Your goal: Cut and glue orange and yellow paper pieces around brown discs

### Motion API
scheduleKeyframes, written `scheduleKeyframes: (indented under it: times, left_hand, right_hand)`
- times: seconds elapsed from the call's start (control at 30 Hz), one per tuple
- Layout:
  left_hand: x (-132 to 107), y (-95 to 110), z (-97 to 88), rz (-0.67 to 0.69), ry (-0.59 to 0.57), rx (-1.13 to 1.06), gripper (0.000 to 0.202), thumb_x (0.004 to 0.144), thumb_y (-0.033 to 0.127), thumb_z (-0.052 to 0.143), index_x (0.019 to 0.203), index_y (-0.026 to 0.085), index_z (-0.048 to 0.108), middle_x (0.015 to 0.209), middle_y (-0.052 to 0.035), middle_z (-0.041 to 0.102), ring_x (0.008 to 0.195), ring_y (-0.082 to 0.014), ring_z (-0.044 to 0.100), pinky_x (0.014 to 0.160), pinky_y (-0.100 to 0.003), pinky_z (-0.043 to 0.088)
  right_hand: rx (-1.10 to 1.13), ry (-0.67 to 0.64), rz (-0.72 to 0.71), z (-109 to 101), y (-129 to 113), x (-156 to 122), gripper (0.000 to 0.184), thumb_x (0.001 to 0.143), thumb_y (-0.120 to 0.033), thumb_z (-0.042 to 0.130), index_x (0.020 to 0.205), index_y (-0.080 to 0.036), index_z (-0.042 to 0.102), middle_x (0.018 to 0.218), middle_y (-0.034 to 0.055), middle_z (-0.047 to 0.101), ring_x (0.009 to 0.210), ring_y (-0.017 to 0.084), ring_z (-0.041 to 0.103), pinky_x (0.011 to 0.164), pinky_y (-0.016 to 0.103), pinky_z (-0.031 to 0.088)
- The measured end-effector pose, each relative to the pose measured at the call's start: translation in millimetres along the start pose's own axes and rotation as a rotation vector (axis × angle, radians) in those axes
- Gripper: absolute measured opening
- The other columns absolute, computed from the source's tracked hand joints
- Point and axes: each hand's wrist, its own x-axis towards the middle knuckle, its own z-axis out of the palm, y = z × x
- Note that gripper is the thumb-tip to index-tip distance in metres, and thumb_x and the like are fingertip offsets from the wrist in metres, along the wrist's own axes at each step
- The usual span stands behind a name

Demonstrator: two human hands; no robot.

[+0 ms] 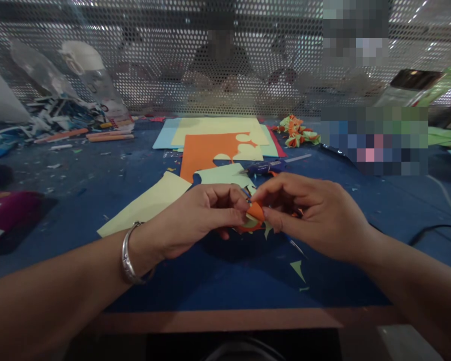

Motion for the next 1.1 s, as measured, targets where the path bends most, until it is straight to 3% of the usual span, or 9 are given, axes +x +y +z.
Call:
scheduleKeyframes:
  times: [0.1, 0.3, 0.5, 0.67, 0.77, 0.93, 1.0, 1.1]
  left_hand:
    - [1, 0, -1.4, -0.021, -0.018, -0.092, 0.010, 0.082, 0.017, 0.074, 0.082, 0.017, 0.064, 0.077, 0.0026, 0.066, 0.069, -0.0059, 0.061, 0.055, -0.014, 0.042]
    - [2, 2, -4.6, -0.147, -0.059, -0.250, 0.009, 0.082, 0.017, 0.073, 0.078, 0.017, 0.065, 0.073, 0.0029, 0.060, 0.063, -0.0052, 0.058, 0.054, -0.015, 0.042]
    - [2, 4, -3.8, -0.167, -0.069, -0.319, 0.008, 0.085, 0.014, 0.063, 0.077, 0.015, 0.064, 0.075, 0.0003, 0.060, 0.063, -0.0067, 0.057, 0.055, -0.016, 0.044]
    - [2, 2, 0.3, -0.175, -0.079, -0.264, 0.012, 0.090, 0.023, 0.060, 0.085, 0.014, 0.066, 0.080, -0.0018, 0.064, 0.062, -0.0068, 0.057, 0.055, -0.016, 0.043]
    - [1, 0, 3.0, -0.028, 0.057, -0.135, 0.016, 0.092, 0.031, 0.062, 0.087, 0.016, 0.064, 0.080, -0.0011, 0.064, 0.065, -0.0082, 0.058, 0.056, -0.017, 0.043]
    - [-11, 6, 4.3, 0.496, 0.432, 0.369, 0.013, 0.090, 0.032, 0.068, 0.093, 0.020, 0.065, 0.092, -0.0012, 0.067, 0.082, -0.0131, 0.061, 0.070, -0.024, 0.049]
    - [-16, 8, 4.7, 0.577, 0.466, 0.554, 0.011, 0.091, 0.031, 0.068, 0.093, 0.020, 0.065, 0.093, -0.0020, 0.066, 0.083, -0.0140, 0.061, 0.071, -0.025, 0.049]
    - [-19, 9, 5.5, 0.590, 0.438, 0.665, 0.009, 0.091, 0.029, 0.067, 0.095, 0.021, 0.066, 0.094, -0.0027, 0.066, 0.082, -0.0144, 0.062, 0.071, -0.027, 0.052]
  right_hand:
    - [0.026, 0.064, -0.018, 1, 2, 0, 0.016, 0.087, -0.016, 0.068, 0.101, -0.022, 0.062, 0.082, -0.0022, 0.066, 0.060, 0.008, 0.060, 0.053, 0.020, 0.048]
    - [-0.023, 0.031, -0.088, -2, -3, -1, 0.007, 0.090, -0.015, 0.063, 0.094, -0.020, 0.066, 0.078, -0.0023, 0.065, 0.059, 0.007, 0.057, 0.053, 0.020, 0.047]
    - [-0.130, 0.059, -0.230, -4, -7, -1, 0.026, 0.083, -0.004, 0.062, 0.102, -0.019, 0.070, 0.085, -0.0003, 0.072, 0.063, 0.009, 0.062, 0.056, 0.020, 0.051]
    - [-0.265, 0.091, -0.285, -2, 0, -1, 0.017, 0.090, -0.011, 0.064, 0.101, -0.021, 0.070, 0.086, 0.0016, 0.074, 0.073, 0.013, 0.068, 0.070, 0.026, 0.055]
    - [-0.288, 0.124, -0.292, -2, 3, -2, 0.013, 0.092, -0.013, 0.063, 0.099, -0.022, 0.070, 0.085, 0.0018, 0.073, 0.073, 0.014, 0.067, 0.070, 0.028, 0.054]
    - [-0.258, 0.138, -0.213, -5, 0, -2, 0.010, 0.092, -0.017, 0.063, 0.095, -0.025, 0.069, 0.080, 0.0010, 0.069, 0.067, 0.015, 0.062, 0.063, 0.031, 0.051]
    - [-0.259, 0.148, -0.194, -5, -1, -1, 0.008, 0.092, -0.018, 0.064, 0.093, -0.024, 0.069, 0.079, 0.0012, 0.068, 0.066, 0.015, 0.062, 0.062, 0.031, 0.050]
    - [-0.271, 0.157, -0.190, -4, 0, 0, 0.006, 0.091, -0.017, 0.065, 0.091, -0.021, 0.069, 0.078, 0.0009, 0.068, 0.065, 0.013, 0.061, 0.061, 0.029, 0.049]
